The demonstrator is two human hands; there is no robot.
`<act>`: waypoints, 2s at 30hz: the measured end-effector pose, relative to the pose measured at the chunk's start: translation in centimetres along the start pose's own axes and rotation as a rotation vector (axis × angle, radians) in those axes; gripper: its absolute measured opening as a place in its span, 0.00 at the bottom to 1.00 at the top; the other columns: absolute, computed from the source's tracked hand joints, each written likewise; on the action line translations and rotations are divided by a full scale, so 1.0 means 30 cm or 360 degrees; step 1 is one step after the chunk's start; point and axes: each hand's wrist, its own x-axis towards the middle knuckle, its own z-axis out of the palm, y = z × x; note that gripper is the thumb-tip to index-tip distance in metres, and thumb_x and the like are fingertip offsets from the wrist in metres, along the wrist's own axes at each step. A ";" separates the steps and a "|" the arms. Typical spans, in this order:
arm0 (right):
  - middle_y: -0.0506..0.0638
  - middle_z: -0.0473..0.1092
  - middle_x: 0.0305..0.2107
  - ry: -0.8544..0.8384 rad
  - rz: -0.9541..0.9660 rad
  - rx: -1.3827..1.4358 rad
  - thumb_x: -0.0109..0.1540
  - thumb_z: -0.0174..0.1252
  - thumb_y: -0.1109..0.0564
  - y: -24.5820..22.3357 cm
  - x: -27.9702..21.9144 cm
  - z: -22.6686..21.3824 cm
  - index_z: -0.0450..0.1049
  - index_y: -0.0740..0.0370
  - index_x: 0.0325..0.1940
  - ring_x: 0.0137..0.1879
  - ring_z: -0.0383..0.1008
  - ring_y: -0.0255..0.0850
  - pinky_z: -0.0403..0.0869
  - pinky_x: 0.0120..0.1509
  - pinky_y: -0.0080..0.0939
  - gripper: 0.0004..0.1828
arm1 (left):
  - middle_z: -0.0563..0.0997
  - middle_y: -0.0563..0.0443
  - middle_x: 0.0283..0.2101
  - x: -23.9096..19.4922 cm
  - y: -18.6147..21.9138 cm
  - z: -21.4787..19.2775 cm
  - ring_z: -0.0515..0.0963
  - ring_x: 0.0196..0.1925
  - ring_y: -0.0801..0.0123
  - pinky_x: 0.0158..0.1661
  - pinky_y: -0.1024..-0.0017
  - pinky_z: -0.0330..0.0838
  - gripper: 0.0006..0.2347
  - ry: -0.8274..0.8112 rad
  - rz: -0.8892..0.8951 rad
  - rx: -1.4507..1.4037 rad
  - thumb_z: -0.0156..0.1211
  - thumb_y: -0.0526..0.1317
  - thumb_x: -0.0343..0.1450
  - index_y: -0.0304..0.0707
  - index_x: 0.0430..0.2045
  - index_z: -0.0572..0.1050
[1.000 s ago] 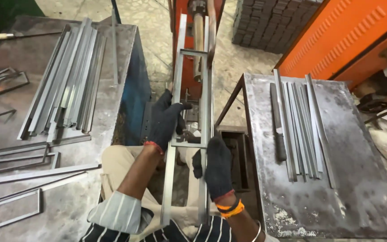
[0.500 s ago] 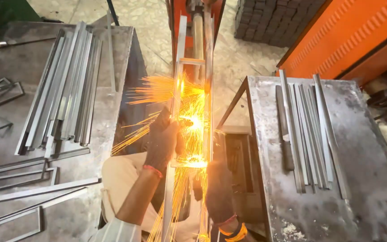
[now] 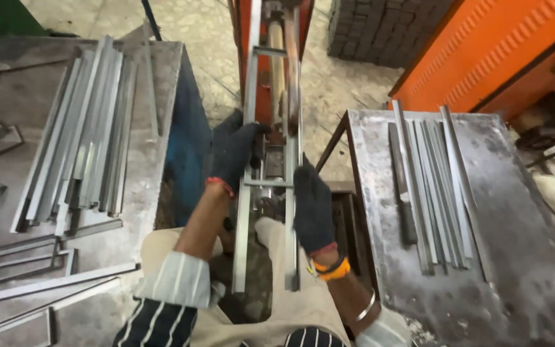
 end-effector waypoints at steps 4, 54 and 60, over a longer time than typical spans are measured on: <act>0.46 0.71 0.21 0.0041 0.0640 0.0120 0.70 0.46 0.42 -0.018 0.006 0.006 0.74 0.63 0.41 0.26 0.68 0.30 0.69 0.30 0.37 0.22 | 0.77 0.51 0.20 -0.004 0.045 0.025 0.71 0.13 0.73 0.14 0.72 0.65 0.08 0.0160 0.0009 0.0092 0.60 0.34 0.68 0.32 0.38 0.81; 0.50 0.69 0.54 -0.0124 0.0313 0.0181 0.70 0.52 0.53 0.093 -0.593 -0.101 0.71 0.62 0.63 0.45 0.78 0.39 0.81 0.45 0.42 0.20 | 0.70 0.56 0.13 -0.509 -0.065 -0.059 0.65 0.12 0.78 0.14 0.76 0.53 0.08 -0.0023 -0.0222 -0.0162 0.57 0.36 0.74 0.32 0.39 0.81; 0.59 0.73 0.22 -0.0676 0.0988 -0.0559 0.68 0.54 0.42 -0.213 -0.272 -0.025 0.79 0.63 0.37 0.29 0.76 0.48 0.74 0.37 0.49 0.22 | 0.70 0.58 0.15 -0.545 -0.035 -0.141 0.65 0.12 0.79 0.14 0.76 0.55 0.07 0.0252 -0.0131 0.0010 0.58 0.37 0.72 0.37 0.39 0.81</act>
